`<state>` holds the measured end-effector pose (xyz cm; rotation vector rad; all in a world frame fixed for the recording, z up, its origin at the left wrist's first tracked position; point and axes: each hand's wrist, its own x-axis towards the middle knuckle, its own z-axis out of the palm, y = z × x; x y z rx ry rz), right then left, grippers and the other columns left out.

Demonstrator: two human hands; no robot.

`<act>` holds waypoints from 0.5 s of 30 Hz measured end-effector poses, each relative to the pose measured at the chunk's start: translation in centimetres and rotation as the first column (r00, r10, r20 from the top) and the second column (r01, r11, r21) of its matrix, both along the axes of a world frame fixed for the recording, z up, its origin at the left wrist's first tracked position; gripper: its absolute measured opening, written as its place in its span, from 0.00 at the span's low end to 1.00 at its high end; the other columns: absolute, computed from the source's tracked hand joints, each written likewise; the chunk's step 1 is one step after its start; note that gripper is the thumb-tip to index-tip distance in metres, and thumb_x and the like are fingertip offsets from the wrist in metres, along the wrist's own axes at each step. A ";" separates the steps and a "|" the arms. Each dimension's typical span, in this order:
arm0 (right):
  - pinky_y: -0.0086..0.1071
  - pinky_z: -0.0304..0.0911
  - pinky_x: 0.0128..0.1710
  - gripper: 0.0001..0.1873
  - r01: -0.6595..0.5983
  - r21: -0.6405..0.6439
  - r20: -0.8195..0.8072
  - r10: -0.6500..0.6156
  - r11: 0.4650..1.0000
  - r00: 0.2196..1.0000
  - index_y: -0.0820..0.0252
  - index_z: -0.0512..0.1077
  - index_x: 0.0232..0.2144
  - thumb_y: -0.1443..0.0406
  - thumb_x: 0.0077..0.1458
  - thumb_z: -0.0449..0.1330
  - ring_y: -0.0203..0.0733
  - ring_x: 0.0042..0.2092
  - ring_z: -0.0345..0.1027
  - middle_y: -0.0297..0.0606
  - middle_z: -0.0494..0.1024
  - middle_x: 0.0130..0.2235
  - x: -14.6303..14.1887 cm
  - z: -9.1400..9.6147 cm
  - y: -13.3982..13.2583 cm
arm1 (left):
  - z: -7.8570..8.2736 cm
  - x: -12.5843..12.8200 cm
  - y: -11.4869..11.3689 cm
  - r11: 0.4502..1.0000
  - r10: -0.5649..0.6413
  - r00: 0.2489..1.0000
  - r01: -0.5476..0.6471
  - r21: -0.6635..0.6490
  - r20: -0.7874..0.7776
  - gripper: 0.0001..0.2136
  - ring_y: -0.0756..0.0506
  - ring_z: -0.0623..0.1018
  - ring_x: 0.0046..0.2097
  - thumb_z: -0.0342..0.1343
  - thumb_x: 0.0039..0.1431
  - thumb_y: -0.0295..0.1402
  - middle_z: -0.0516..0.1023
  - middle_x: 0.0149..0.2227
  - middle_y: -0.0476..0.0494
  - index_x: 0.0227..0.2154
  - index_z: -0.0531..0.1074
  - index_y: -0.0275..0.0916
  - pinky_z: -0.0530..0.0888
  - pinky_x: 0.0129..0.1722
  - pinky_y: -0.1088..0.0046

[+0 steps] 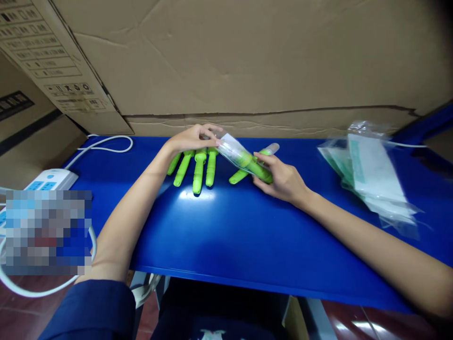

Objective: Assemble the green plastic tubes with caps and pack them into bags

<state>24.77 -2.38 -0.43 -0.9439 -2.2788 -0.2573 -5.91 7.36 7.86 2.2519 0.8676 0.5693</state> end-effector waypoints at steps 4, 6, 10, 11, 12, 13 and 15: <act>0.43 0.80 0.42 0.31 -0.066 0.024 0.024 0.065 0.998 0.998 0.56 0.61 0.66 0.64 0.62 0.60 0.53 0.47 0.82 0.50 0.80 0.54 0.2 -0.1 0.1 | 0.1 1.1 -0.8 1.000 0.005 0.999 -0.005 -0.005 -0.051 0.11 0.39 0.74 0.64 0.67 0.52 0.44 0.75 0.63 0.43 0.33 0.83 0.42 0.68 0.66 0.62; 0.43 0.79 0.43 0.30 -0.091 0.049 0.051 0.088 0.995 0.995 0.56 0.61 0.65 0.64 0.63 0.60 0.53 0.48 0.81 0.50 0.80 0.55 0.2 0.0 0.1 | 0.1 1.9 -1.3 1.000 -0.029 0.999 0.029 0.000 -0.043 0.11 0.39 0.74 0.64 0.67 0.52 0.43 0.74 0.63 0.43 0.34 0.83 0.42 0.67 0.66 0.63; 0.42 0.79 0.41 0.31 -0.082 0.099 0.034 0.079 0.992 0.996 0.59 0.61 0.65 0.65 0.62 0.61 0.54 0.49 0.81 0.51 0.80 0.54 0.1 0.2 0.1 | 0.6 2.3 -1.5 1.000 0.001 0.999 -0.002 0.018 0.037 0.10 0.38 0.75 0.63 0.68 0.52 0.42 0.76 0.61 0.44 0.31 0.82 0.41 0.68 0.66 0.61; 0.41 0.79 0.40 0.30 -0.065 0.090 0.019 0.064 0.994 0.998 0.59 0.61 0.65 0.64 0.61 0.61 0.54 0.48 0.81 0.51 0.80 0.54 0.1 0.2 0.1 | 0.9 2.0 -1.3 0.999 0.038 0.996 -0.039 0.013 0.075 0.10 0.38 0.75 0.62 0.68 0.52 0.42 0.77 0.60 0.43 0.31 0.82 0.41 0.69 0.65 0.60; 0.42 0.79 0.40 0.30 -0.042 0.070 0.002 0.042 0.997 0.999 0.59 0.62 0.64 0.64 0.61 0.61 0.54 0.48 0.81 0.51 0.80 0.53 0.1 0.1 0.1 | 1.1 1.6 -1.0 0.996 0.085 0.988 -0.086 0.004 0.126 0.11 0.38 0.76 0.62 0.68 0.53 0.43 0.77 0.59 0.42 0.32 0.81 0.40 0.70 0.64 0.60; 0.42 0.79 0.40 0.30 -0.015 0.047 -0.017 0.016 0.999 1.000 0.59 0.63 0.63 0.63 0.60 0.61 0.54 0.47 0.81 0.51 0.80 0.52 0.2 0.1 0.2 | 1.3 1.0 -0.7 0.989 0.144 0.970 -0.146 -0.004 0.193 0.13 0.38 0.75 0.62 0.67 0.55 0.44 0.77 0.59 0.41 0.35 0.80 0.39 0.71 0.63 0.59; 0.43 0.78 0.38 0.30 0.045 0.005 -0.057 -0.044 0.999 0.997 0.59 0.64 0.62 0.61 0.59 0.61 0.54 0.46 0.81 0.51 0.80 0.51 0.3 0.0 0.3 | 1.8 -0.2 0.2 0.962 0.265 0.895 -0.271 -0.036 0.358 0.19 0.39 0.74 0.64 0.57 0.64 0.52 0.78 0.58 0.42 0.42 0.78 0.41 0.73 0.61 0.59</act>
